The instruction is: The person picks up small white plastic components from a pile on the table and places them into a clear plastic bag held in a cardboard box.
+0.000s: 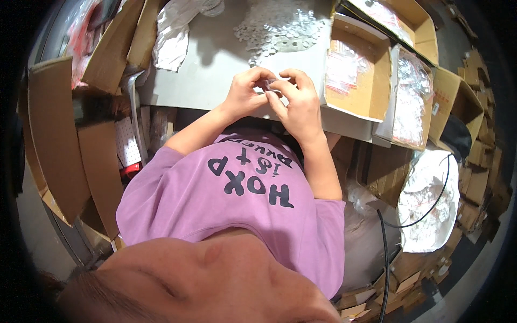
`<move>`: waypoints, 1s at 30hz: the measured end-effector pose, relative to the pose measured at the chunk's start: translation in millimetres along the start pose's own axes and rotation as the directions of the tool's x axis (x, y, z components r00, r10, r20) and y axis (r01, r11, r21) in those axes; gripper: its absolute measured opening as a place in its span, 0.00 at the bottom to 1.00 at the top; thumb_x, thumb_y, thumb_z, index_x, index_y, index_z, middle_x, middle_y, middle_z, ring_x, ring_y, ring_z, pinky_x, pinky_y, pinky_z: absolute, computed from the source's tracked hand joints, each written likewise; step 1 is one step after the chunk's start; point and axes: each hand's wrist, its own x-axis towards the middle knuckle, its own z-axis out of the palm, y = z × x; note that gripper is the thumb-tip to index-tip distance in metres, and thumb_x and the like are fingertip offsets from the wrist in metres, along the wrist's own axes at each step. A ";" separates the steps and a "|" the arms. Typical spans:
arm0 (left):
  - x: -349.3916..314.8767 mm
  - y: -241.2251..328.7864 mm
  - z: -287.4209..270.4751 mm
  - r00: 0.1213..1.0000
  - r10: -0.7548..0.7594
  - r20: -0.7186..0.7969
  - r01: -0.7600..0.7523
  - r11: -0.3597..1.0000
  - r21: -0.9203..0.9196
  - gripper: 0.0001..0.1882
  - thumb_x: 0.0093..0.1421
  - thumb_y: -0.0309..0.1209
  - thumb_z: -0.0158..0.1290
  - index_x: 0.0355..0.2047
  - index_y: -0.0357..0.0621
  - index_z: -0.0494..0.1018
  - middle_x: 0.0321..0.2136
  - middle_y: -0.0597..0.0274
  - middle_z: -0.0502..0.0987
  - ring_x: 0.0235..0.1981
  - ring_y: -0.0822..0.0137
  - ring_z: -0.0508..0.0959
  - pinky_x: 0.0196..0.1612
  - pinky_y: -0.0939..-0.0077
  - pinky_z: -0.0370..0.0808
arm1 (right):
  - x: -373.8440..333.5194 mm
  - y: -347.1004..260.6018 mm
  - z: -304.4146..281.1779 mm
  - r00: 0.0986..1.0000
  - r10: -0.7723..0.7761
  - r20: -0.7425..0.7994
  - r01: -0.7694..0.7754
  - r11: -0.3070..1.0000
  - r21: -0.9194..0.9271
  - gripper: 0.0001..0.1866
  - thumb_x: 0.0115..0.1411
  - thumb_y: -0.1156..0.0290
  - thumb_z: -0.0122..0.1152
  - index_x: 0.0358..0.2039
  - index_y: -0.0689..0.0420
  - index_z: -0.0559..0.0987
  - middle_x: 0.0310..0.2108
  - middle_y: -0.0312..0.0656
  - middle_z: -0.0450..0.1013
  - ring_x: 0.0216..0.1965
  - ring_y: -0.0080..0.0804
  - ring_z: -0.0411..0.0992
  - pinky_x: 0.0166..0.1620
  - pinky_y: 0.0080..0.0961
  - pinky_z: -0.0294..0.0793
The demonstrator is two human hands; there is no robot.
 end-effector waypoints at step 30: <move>28.6 36.1 16.2 0.902 0.027 0.431 0.036 0.990 -0.137 0.06 0.54 0.27 0.57 0.30 0.36 0.74 0.30 0.62 0.77 0.32 0.73 0.74 0.36 0.80 0.70 | -37.8 12.6 -50.0 0.957 0.292 0.002 -0.266 0.870 0.416 0.09 0.55 0.81 0.60 0.38 0.65 0.74 0.28 0.43 0.75 0.30 0.23 0.74 0.35 0.20 0.73</move>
